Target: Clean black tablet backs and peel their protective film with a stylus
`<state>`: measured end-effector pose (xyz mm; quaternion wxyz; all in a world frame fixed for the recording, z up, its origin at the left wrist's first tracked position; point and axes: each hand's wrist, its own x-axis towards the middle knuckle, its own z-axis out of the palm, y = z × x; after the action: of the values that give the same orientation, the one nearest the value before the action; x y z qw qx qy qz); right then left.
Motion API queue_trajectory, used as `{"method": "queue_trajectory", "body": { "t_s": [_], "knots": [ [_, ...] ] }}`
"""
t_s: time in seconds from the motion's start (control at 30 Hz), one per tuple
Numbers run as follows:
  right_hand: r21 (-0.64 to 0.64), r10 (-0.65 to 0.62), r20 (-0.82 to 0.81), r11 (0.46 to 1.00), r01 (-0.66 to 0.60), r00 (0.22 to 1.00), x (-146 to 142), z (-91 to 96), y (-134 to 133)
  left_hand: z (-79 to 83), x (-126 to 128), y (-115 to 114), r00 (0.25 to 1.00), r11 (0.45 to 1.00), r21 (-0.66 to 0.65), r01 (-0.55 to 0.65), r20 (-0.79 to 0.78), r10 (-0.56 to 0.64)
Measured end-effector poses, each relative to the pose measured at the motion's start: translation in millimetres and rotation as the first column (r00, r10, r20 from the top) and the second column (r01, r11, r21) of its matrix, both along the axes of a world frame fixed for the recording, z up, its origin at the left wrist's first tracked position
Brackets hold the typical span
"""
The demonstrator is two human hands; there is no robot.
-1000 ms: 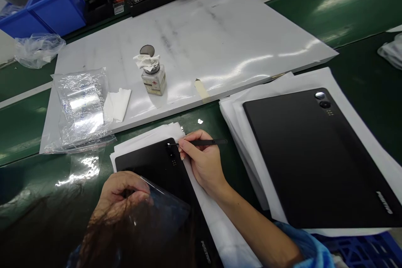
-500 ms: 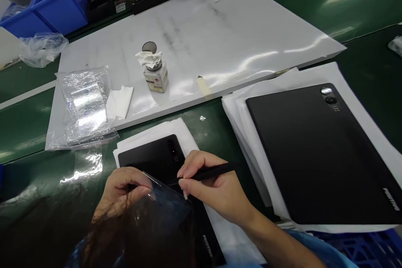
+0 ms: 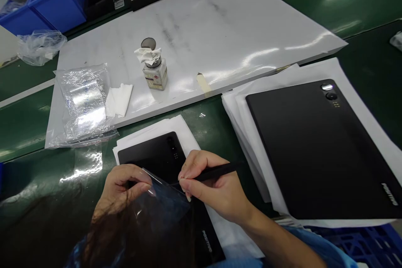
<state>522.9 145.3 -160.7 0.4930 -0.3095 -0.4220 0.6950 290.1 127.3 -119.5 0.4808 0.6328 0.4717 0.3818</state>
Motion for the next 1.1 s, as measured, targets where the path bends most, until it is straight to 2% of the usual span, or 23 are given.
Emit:
{"method": "queue_trajectory", "body": {
  "t_s": [0.23, 0.3, 0.4, 0.47, 0.63, 0.77, 0.9, 1.1],
  "knots": [
    [0.16, -0.069, 0.008, 0.985, 0.067, 0.998, -0.1, 3.3, -5.9, 1.2, 1.6, 0.2, 1.0, 1.0, 0.004, -0.013, -0.028, 0.013],
    [0.125, -0.153, -0.027, 0.98, 0.155, 0.988, -4.7, 1.2, -1.1, 2.1, 1.7, -0.2, 0.999, 1.0, 0.006, -0.018, -0.034, 0.018],
    [-0.012, -0.311, -0.038, 0.95, 0.311, 0.95, -13.8, -8.6, 11.9, 2.4, 2.1, -1.0, 0.999, 0.999, -0.017, -0.03, -0.017, 0.03],
    [-0.096, -0.35, -0.027, 0.933, 0.346, 0.936, -18.4, -17.5, 19.8, 2.2, 2.8, -1.4, 0.999, 0.999, -0.014, -0.043, -0.008, 0.043],
    [-0.194, -0.35, 0.001, 0.919, 0.344, 0.937, -20.9, -32.1, 24.4, 3.0, 3.8, -1.5, 0.996, 0.997, 0.014, -0.082, -0.019, 0.082],
    [-0.213, -0.347, 0.021, 0.915, 0.343, 0.938, -20.5, -33.2, 22.4, 3.0, 4.1, -2.3, 0.995, 0.996, 0.04, -0.076, -0.067, 0.078],
    [-0.21, -0.35, 0.02, 0.914, 0.346, 0.937, -20.9, -33.4, 22.5, 1.2, 5.5, -3.4, 0.989, 0.99, 0.025, -0.139, -0.038, 0.14],
    [-0.199, -0.357, 0.037, 0.913, 0.357, 0.933, -21.2, -34.9, 22.6, -0.7, 2.0, -2.2, 0.999, 0.999, 0.019, -0.044, -0.014, 0.044]
  ]
}}
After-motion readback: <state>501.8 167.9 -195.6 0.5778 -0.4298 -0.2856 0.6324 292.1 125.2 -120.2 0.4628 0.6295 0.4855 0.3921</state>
